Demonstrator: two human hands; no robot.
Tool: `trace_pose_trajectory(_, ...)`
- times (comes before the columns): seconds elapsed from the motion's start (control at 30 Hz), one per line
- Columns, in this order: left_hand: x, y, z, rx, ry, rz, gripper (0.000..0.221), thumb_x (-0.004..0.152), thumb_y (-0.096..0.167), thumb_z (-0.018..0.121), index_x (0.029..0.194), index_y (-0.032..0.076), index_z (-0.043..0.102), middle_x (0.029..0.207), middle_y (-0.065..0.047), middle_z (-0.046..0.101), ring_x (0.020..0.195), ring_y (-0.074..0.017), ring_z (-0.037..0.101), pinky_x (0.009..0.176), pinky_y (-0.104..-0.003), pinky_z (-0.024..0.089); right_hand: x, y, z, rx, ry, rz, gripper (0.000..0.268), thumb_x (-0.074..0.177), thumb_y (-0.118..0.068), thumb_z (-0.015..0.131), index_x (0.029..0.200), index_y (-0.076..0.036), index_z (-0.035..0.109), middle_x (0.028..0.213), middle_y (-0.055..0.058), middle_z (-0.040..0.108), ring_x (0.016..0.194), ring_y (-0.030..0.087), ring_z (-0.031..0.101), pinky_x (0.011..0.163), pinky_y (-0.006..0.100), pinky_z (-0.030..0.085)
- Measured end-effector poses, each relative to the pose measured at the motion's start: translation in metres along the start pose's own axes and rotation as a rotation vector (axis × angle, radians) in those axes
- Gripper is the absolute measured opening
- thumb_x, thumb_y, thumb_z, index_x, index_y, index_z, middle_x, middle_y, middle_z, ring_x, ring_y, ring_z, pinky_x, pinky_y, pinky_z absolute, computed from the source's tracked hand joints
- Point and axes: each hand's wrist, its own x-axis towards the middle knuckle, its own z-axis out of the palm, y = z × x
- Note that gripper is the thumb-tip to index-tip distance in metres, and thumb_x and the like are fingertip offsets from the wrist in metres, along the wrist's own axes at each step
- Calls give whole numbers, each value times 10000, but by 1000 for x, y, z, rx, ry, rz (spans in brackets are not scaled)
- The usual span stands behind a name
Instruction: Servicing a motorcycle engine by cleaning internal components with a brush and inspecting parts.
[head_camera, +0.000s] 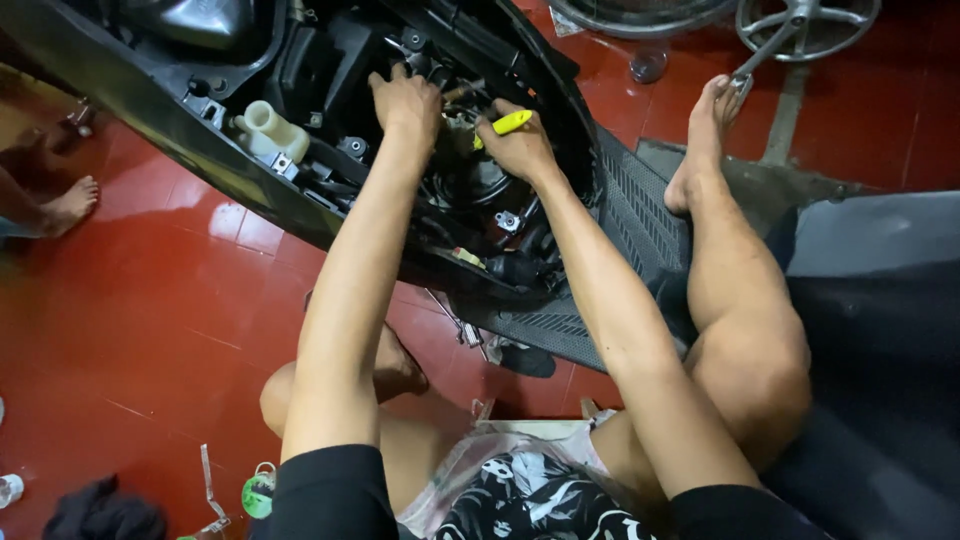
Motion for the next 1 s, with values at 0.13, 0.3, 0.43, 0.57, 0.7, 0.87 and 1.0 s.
trace_pose_trajectory(0.13, 17, -1, 15, 33, 67, 31, 357, 1019, 235, 506, 1337, 238, 667, 1303, -32, 705, 1283, -300, 558, 935, -567, 420, 6, 3, 2, 3, 17, 26, 175, 935, -331, 624, 865, -172, 648, 788, 15, 689, 728, 173, 636, 618, 378, 451)
trace_pose_trajectory(0.3, 9, 8, 6, 78, 32, 11, 357, 1031, 227, 485, 1337, 275, 662, 1260, -15, 726, 1179, -288, 617, 798, -533, 426, 6, 6, 6, -10, 15, 81, 152, 928, -350, 633, 881, -210, 665, 776, 5, 683, 702, 159, 617, 580, 371, 434)
trace_pose_trajectory(0.43, 7, 13, 4, 115, 31, 29, 295, 1044, 299, 517, 1253, 292, 725, 1228, -16, 752, 1157, -318, 690, 986, -530, 386, 4, 13, 9, 53, 83, -84, 213, 955, -346, 615, 909, -149, 682, 841, 48, 720, 791, 190, 678, 635, 362, 483)
trace_pose_trajectory(0.57, 5, 14, 5, 133, 9, -20, 286, 1048, 279, 510, 1231, 273, 729, 1195, -31, 771, 1154, -293, 680, 992, -519, 345, -1, 8, 10, 47, 176, -147, 226, 973, -320, 620, 908, -113, 684, 810, 62, 747, 729, 195, 712, 604, 347, 510)
trace_pose_trajectory(0.7, 17, 0, 22, 45, -17, 13, 368, 1045, 305, 458, 1339, 293, 679, 1285, -21, 733, 1226, -312, 669, 1126, -627, 236, 3, 16, 18, -43, 233, -171, 212, 961, -308, 622, 894, -120, 695, 765, 66, 752, 667, 240, 717, 580, 397, 479)
trace_pose_trajectory(0.87, 22, -1, 32, -127, -5, 15, 338, 1062, 244, 456, 1279, 196, 710, 1248, -68, 728, 1169, -371, 684, 1063, -563, 403, 7, 19, 28, -130, 228, -197, 290, 978, -377, 654, 842, -144, 549, 665, 45, 621, 570, 197, 613, 493, 401, 404)
trace_pose_trajectory(1.0, 23, -5, 28, -193, -45, 17, 386, 1041, 202, 419, 1308, 193, 699, 1336, -73, 682, 1271, -376, 615, 1070, -589, 402, 22, 22, 38, -41, 199, -197, 185, 977, -298, 680, 1088, -152, 694, 861, 52, 794, 672, 168, 753, 533, 313, 561)
